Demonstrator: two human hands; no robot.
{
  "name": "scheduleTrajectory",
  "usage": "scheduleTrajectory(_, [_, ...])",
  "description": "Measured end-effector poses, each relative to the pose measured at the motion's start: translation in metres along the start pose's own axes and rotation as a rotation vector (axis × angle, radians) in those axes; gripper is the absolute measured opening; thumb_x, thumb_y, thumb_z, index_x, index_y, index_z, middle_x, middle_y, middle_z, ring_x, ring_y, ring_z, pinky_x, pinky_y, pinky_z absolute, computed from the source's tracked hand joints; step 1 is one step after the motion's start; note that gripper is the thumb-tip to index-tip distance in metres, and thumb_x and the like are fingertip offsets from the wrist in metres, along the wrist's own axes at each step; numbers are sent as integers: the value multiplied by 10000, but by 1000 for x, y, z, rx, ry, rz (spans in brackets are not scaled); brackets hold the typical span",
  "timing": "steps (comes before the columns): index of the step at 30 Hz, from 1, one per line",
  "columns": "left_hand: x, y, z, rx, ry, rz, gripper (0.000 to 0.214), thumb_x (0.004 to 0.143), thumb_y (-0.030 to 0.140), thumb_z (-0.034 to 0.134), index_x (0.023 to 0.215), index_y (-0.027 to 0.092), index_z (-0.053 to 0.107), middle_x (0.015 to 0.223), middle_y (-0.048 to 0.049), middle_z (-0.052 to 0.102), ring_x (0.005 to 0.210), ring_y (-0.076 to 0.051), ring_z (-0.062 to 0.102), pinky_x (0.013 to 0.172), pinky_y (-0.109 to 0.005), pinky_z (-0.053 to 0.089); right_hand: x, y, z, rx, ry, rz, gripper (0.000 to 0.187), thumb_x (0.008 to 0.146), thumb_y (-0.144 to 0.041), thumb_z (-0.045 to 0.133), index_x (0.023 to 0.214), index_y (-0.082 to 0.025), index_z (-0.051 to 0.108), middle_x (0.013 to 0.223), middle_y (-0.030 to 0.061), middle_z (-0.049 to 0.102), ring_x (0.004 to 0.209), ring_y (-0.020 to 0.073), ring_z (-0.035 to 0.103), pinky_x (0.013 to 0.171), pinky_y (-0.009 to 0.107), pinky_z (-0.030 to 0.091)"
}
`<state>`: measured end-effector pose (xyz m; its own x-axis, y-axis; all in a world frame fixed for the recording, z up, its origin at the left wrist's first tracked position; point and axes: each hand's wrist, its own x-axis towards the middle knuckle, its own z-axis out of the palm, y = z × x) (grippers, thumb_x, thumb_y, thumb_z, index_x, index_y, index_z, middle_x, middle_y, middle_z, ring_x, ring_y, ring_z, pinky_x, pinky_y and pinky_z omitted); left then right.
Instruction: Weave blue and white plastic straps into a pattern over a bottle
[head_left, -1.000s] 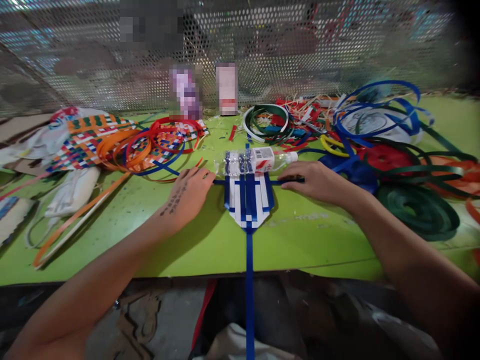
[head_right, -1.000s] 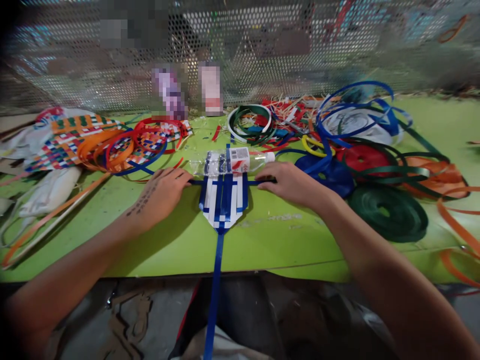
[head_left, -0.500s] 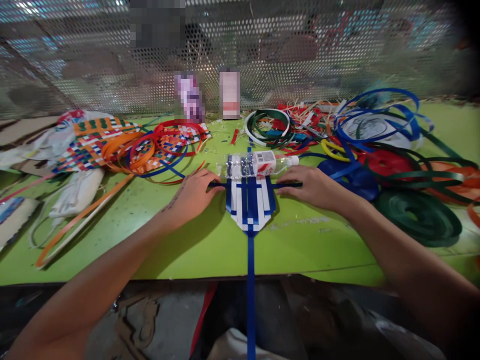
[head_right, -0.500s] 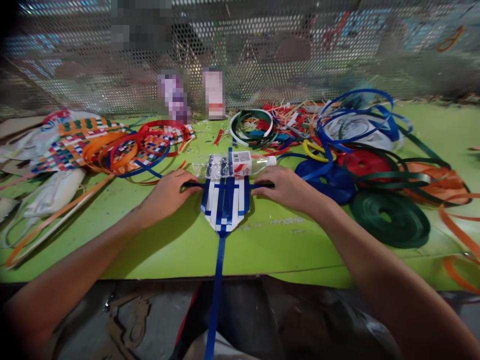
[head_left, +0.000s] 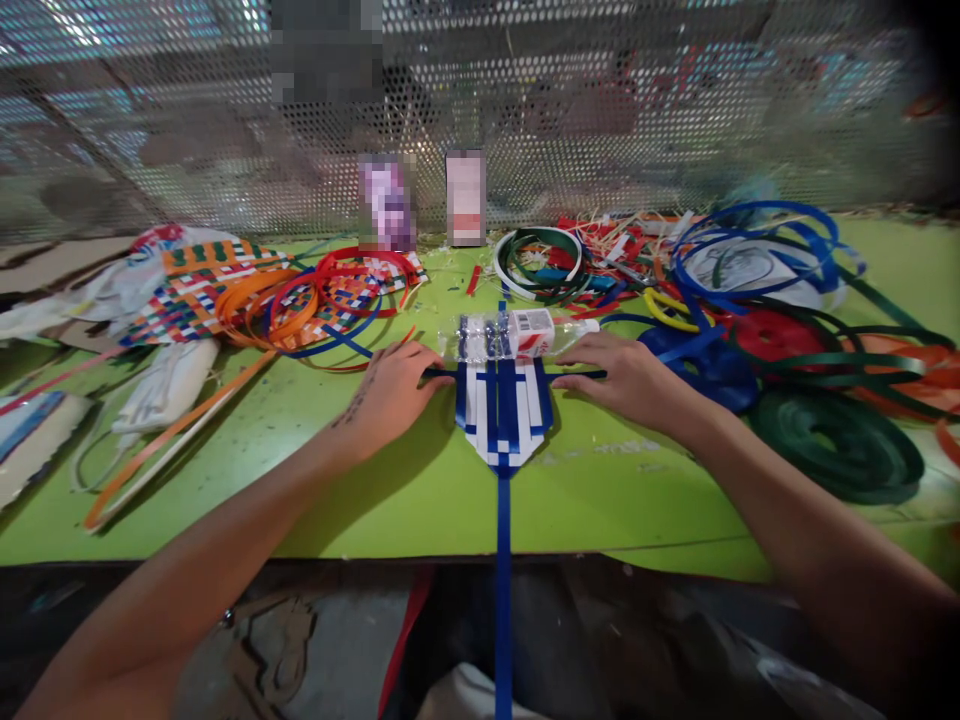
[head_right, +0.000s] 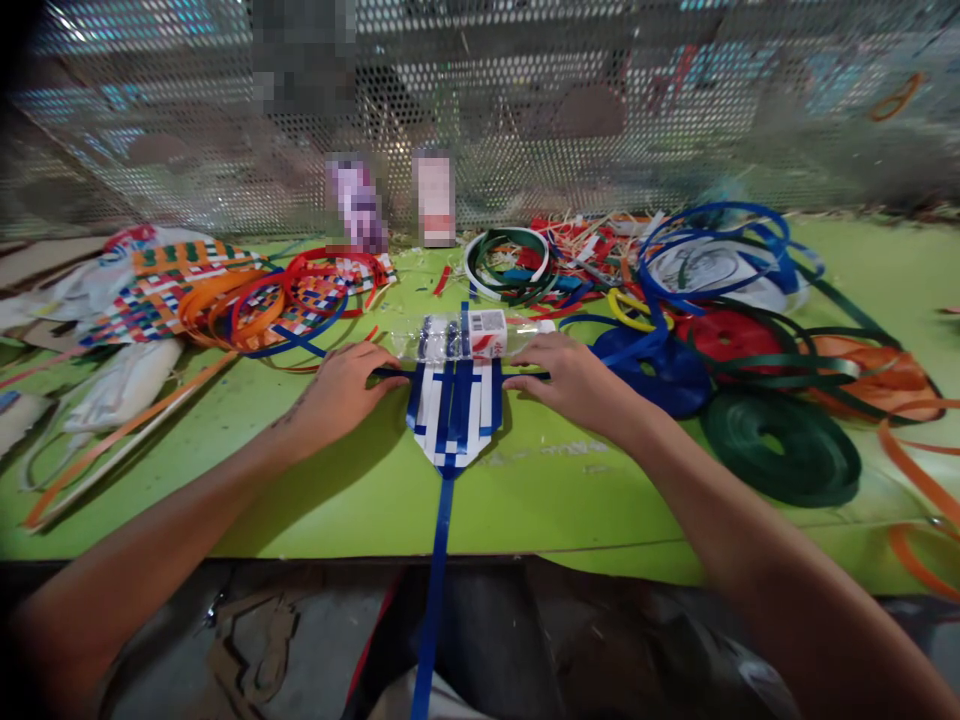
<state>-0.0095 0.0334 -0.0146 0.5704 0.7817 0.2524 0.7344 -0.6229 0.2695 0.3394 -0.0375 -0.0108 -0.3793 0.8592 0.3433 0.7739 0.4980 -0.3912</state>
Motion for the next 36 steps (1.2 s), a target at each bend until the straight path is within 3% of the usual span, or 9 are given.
scheduleTrajectory(6, [-1,1,-3,28,61,32,221,1043,408,709,1122,214,781,1144,-99,758,1146,-324,664,1049,-501,512,0,-6,-2,14,145,-11,250,1046,-458,681,1119,-291,852,1106,88,813,1080,327,745,978,528,599])
scheduleTrajectory(17, [-2,10,-5,47,-12,-20,204,1039,393,725,1087,205,786,1114,-82,779,1128,-314,689,1019,-499,524,2,-8,7,48,183,-86,222,1047,-418,681,1020,-279,852,1016,81,822,991,311,761,893,492,618])
scheduleTrajectory(30, [0,5,4,-42,-3,-32,238,989,447,792,1071,224,788,1117,-74,758,1111,-287,695,1064,-510,538,-2,5,19,-3,0,-21,274,1001,-452,736,1174,-270,845,1197,101,818,1127,355,745,999,570,600])
scheduleTrajectory(36, [-1,7,1,-46,-10,-27,232,993,445,786,1071,226,782,1122,-75,758,1109,-285,697,1071,-527,541,-2,7,20,-1,-13,5,340,968,-511,770,1212,-282,830,1227,106,810,1151,370,739,1010,599,598])
